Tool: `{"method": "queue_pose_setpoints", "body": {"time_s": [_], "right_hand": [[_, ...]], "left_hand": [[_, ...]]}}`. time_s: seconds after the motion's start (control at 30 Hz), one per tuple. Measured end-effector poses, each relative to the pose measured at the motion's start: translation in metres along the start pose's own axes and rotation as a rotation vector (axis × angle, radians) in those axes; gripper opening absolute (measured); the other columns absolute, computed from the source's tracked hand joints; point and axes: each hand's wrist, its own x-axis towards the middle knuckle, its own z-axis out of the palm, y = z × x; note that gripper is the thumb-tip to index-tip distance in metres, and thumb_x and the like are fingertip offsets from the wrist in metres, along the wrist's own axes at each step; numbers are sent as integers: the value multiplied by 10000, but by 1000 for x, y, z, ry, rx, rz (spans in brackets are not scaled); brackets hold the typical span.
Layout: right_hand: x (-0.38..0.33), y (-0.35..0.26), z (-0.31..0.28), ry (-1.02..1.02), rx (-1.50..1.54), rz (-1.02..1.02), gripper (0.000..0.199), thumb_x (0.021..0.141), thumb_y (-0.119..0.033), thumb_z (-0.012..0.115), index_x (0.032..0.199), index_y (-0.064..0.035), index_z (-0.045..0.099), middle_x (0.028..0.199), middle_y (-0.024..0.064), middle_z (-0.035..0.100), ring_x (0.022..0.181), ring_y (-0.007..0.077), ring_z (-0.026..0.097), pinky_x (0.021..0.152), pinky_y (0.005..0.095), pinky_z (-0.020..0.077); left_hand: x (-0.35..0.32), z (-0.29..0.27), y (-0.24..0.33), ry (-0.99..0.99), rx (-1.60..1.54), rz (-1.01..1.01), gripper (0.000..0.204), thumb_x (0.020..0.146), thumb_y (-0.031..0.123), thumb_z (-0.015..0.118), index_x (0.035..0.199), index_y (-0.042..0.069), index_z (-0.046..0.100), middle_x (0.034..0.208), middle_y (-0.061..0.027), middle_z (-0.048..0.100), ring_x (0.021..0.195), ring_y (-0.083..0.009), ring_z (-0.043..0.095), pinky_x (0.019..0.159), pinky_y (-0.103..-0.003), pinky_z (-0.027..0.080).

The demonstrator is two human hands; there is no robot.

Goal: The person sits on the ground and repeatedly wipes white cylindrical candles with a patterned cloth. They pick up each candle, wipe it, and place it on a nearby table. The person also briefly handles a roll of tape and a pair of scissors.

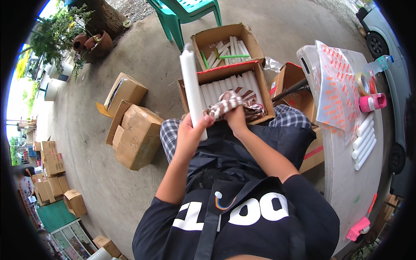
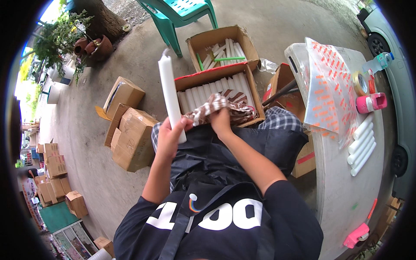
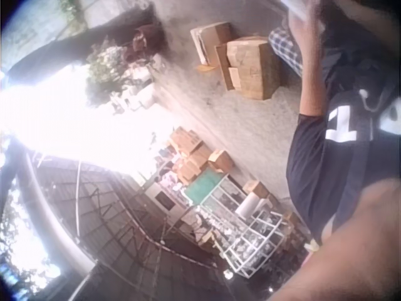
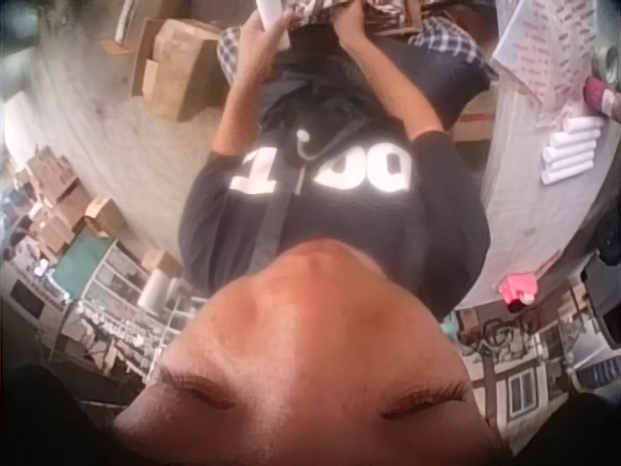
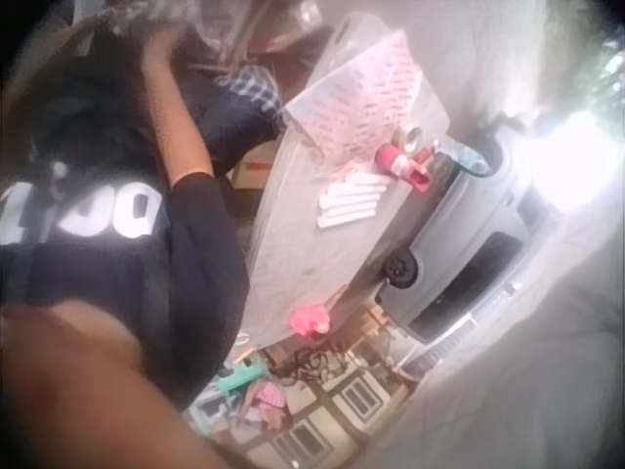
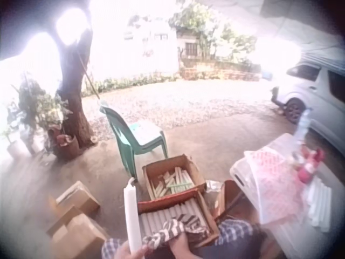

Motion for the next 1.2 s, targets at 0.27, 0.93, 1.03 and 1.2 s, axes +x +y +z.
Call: {"method": "queue_pose_setpoints", "body": {"time_s": [0.27, 0.93, 1.03, 1.2], "right_hand": [[55, -54, -55, -252, -432, -509, 420, 870, -136, 582, 1246, 16, 471, 1275, 133, 490, 1143, 202, 511, 944, 309, 434], [23, -114, -38, -209, 1209, 372, 435, 851, -582, 488, 988, -170, 520, 850, 67, 581, 630, 204, 545, 497, 341, 475], [23, -114, -36, -97, 1234, 379, 378, 873, -552, 465, 993, -195, 508, 807, 36, 538, 581, 196, 486, 486, 320, 439], [28, -101, -31, -61, 1035, 204, 311, 934, -410, 466, 999, -111, 525, 863, 46, 573, 717, 243, 551, 634, 379, 496]], "left_hand": [[-28, 9, -19, -93, 353, -41, 234, 831, 191, 678, 994, 27, 643, 877, -30, 642, 775, -96, 571, 705, -247, 449], [-1, 40, -47, 10, 277, 808, 638, 882, 444, 449, 1351, 24, 340, 1418, -163, 221, 1272, -300, 347, 1060, -489, 308], [0, 43, -51, 34, 122, 761, 574, 902, 373, 440, 1341, 20, 333, 1392, -165, 250, 1223, -280, 408, 1018, -457, 366], [0, 33, -51, -282, 208, 10, 466, 926, 224, 488, 1315, 7, 351, 1159, -122, 518, 830, -169, 607, 646, -278, 518]]}}
